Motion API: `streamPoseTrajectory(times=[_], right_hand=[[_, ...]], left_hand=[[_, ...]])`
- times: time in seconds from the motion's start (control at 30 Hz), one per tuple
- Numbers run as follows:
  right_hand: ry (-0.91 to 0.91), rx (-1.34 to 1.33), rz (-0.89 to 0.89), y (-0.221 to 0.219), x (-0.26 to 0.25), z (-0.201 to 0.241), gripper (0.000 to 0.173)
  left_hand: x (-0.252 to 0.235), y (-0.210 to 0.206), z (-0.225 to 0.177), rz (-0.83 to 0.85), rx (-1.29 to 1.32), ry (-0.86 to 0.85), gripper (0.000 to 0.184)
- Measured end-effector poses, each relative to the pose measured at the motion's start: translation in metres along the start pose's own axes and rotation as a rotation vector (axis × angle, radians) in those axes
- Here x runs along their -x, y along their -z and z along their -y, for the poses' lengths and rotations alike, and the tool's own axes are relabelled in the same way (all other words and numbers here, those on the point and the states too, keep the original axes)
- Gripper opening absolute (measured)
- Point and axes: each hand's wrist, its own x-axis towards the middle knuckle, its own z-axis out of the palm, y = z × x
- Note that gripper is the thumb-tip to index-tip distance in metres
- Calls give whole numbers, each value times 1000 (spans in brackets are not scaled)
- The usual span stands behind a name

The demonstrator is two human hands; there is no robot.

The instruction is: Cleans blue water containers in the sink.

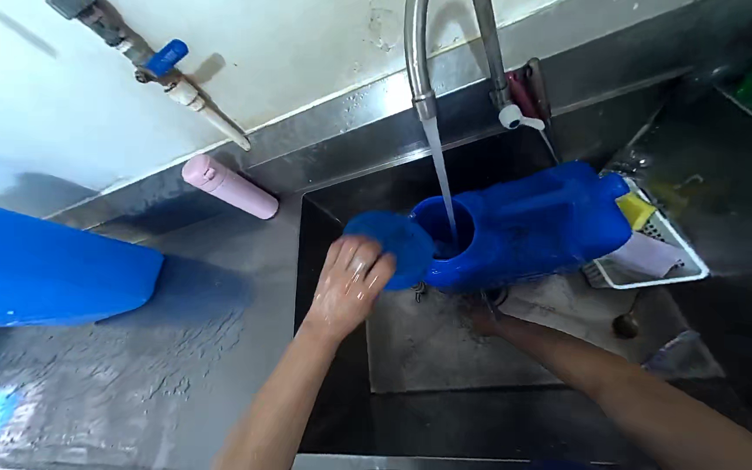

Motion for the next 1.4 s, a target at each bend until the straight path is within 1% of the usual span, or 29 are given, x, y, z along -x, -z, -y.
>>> streamPoseTrajectory(times=[0.03,0.07,0.1,0.17,0.2,0.23,0.27,0.3,0.33,0.37,0.4,0.43,0.47,0.5,0.57,0.6,0.63,0.73,0.8,0.9,1.0,1.07,1.13,1.2,1.23,1.3,1.33,1.37,1.4], right_hand=[[-70,-2,-3,-2,-7,-3,75],[-135,1,-5,-6,-12,-6,82],[-193,-1,-15,-12,-17,-9,90],[-315,-30,-62,-36,-32,-23,113],[-348,-59,-89,-46,-35,-25,118],[-363,-79,-100,-51,-32,-20,120],[-388,-80,-94,-51,-27,-11,120],[-421,-64,-82,-51,-24,-3,121],[-449,-46,-75,-54,-23,1,120],[-469,-14,-74,-61,-24,3,118],[-483,14,-93,-68,-27,4,114],[-493,36,-121,-74,-30,5,109],[-497,62,-140,-78,-32,6,107],[-492,84,-143,-80,-34,8,106],[-427,142,-107,-80,-36,8,108],[-371,165,-79,-77,-34,11,110],[-310,182,-47,-73,-33,19,111],[-102,154,6,-57,-27,62,110],[25,95,19,-51,-21,90,111],[163,-41,4,-37,-8,124,110],[356,-225,-47,-9,34,154,108],[517,-325,-85,19,76,168,109],[700,-392,-199,56,120,171,110],[874,-365,-454,100,153,168,110],[889,-326,-579,126,167,164,109],[784,-291,-780,179,182,156,105],[727,-320,-839,203,181,153,104],[696,-359,-894,223,173,150,103],[682,-398,-946,237,162,148,97]], left_hand=[[36,5,6,-7,-61,64,4],[71,12,12,0,-84,175,6],[102,20,18,6,-75,345,9],[153,39,31,-11,-2,832,18],[174,50,39,-60,75,1116,27],[195,60,49,-159,176,1378,37],[216,68,60,-271,266,1575,45],[237,74,70,-339,306,1707,52],[256,78,75,-323,278,1782,63],[271,81,75,-253,224,1809,76],[283,82,71,-190,167,1810,86],[291,80,64,-176,119,1794,92],[297,73,54,-211,75,1754,94],[302,64,44,-243,15,1685,94],[311,47,32,-227,-133,1498,96],[313,42,31,-197,-185,1441,95],[315,41,31,-159,-208,1430,92],[311,44,32,-86,-191,1492,85],[308,45,29,-84,-229,1495,83],[305,44,24,-107,-321,1462,79],[297,41,10,-69,-302,1436,74],[286,32,-5,-61,-259,1363,71],[253,16,-18,-121,-132,1264,68],[185,6,-29,-167,134,1174,63],[142,0,-36,-169,273,1099,60],[54,-12,-52,-134,542,915,51],[11,-19,-59,-125,704,843,45],[-27,-30,-65,-145,894,820,42],[-61,-43,-70,-210,1107,867,39]])
